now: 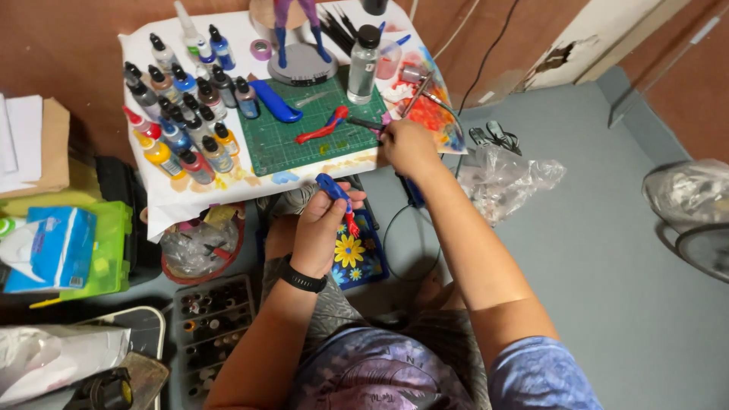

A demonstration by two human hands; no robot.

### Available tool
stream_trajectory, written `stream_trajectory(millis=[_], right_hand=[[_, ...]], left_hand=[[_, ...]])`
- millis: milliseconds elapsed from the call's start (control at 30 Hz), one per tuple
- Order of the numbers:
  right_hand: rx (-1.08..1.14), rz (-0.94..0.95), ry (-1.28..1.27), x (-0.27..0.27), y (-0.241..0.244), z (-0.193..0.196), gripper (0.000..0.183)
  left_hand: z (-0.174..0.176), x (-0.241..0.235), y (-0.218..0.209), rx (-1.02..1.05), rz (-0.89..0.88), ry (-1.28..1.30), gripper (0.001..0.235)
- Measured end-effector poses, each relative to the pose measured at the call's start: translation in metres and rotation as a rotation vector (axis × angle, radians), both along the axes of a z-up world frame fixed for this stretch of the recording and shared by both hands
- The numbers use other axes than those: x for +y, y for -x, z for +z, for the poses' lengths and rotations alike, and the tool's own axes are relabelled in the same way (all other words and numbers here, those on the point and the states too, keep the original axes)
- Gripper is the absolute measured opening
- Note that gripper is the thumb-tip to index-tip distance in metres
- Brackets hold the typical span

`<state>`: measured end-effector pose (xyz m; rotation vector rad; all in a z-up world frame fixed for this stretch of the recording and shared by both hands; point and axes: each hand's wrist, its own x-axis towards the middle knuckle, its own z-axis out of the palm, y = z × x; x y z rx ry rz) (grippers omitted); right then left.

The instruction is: Trimming excess material or masking tape from a small Spider-Man figurine using a utility knife.

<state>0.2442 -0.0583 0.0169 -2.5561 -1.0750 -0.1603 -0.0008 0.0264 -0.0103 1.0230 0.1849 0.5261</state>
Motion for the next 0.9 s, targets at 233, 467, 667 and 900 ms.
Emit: stream_trajectory(millis=[233, 467, 667, 900], right_hand=[[-0.09, -0.192, 0.101, 0.017, -0.008, -0.009, 0.021], [0.047, -0.329, 0.094, 0.02, 0.008, 0.024, 0.026], [0.06, -0.344, 0.144, 0.015, 0.022, 0.047, 0.038], [0.176, -0.345, 0.107, -0.002, 0.034, 0.065, 0.047]], left_hand=[[-0.005, 0.011, 0.007, -0.032, 0.015, -0.036, 0.029], [-0.004, 0.01, 0.006, -0.035, 0.011, -0.034, 0.027], [-0.002, 0.011, 0.008, -0.025, 0.002, -0.044, 0.027], [-0.003, 0.012, 0.01, -0.002, -0.003, -0.035, 0.029]])
